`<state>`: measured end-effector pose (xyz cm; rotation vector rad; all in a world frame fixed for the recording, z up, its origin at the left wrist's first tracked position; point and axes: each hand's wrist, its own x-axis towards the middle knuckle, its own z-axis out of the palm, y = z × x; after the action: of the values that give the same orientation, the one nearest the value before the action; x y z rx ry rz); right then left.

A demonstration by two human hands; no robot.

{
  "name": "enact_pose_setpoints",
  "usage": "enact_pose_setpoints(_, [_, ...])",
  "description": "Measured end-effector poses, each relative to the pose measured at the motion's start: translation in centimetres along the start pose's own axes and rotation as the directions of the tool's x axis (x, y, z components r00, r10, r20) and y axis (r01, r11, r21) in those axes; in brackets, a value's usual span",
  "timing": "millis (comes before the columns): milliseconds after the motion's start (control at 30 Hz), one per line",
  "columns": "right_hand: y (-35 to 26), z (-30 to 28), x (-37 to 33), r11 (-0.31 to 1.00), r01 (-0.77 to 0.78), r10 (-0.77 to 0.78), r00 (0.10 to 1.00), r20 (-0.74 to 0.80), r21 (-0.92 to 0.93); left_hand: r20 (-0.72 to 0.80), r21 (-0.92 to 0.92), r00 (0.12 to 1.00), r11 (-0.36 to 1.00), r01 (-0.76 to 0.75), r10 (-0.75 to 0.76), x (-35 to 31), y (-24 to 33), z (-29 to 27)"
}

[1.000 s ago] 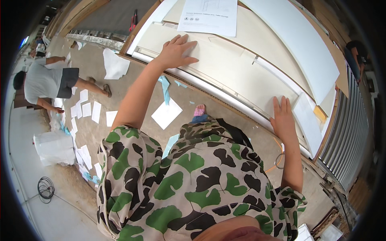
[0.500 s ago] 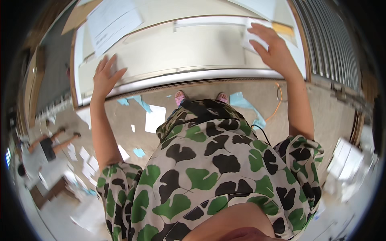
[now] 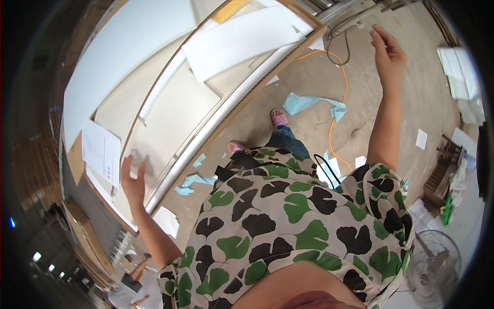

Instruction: The person uses a utility knife to cut open a cardboard box on a conveyor. They then open the box and remove the foam packaging, instruction sheet, and wooden panels by hand.

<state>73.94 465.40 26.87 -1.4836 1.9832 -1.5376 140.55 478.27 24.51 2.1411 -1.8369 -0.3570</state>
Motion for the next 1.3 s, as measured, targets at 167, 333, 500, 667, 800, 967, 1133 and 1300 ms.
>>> enact_pose_setpoints(167, [2.1,-3.2,-1.1,0.997,-0.057,0.065,0.985,-0.161,0.052,0.031,-0.160,0.942,0.932,-0.325,0.334,6.8,13.5,4.0])
enact_pose_setpoints(333, [4.9,-3.0,-4.1,0.997,-0.065,0.061,0.991,-0.122,-0.032,0.054,-0.125,0.825,0.824,-0.553,0.562,12.6,23.8,7.4])
enact_pose_setpoints(500, [6.6,-2.9,-8.4,0.981,-0.182,0.174,0.978,-0.112,-0.064,0.246,0.077,0.775,0.785,-0.614,0.582,16.2,27.7,9.1])
enact_pose_setpoints(667, [8.9,-2.6,-12.4,0.966,-0.250,0.245,0.966,-0.081,-0.068,0.375,0.187,0.754,0.752,-0.632,0.539,17.2,28.9,10.8])
enact_pose_setpoints(800, [11.6,-1.3,-14.5,0.965,-0.235,0.237,0.971,0.004,-0.114,0.248,0.013,0.729,0.750,-0.661,0.638,16.8,28.3,11.0])
enact_pose_setpoints(967, [9.6,2.4,-17.8,0.971,-0.096,0.146,0.964,0.223,-0.217,0.084,-0.110,0.851,0.853,-0.510,0.519,12.1,23.7,7.8])
enact_pose_setpoints(1133, [13.0,5.3,-23.5,0.904,-0.072,0.295,0.818,0.494,-0.421,0.009,0.076,0.933,0.930,-0.360,0.360,7.0,16.8,5.2])
enact_pose_setpoints(1300, [16.8,4.7,-27.8,0.805,-0.095,0.520,0.587,0.620,-0.585,0.001,-0.156,0.958,0.946,-0.285,0.288,4.1,15.0,5.2])
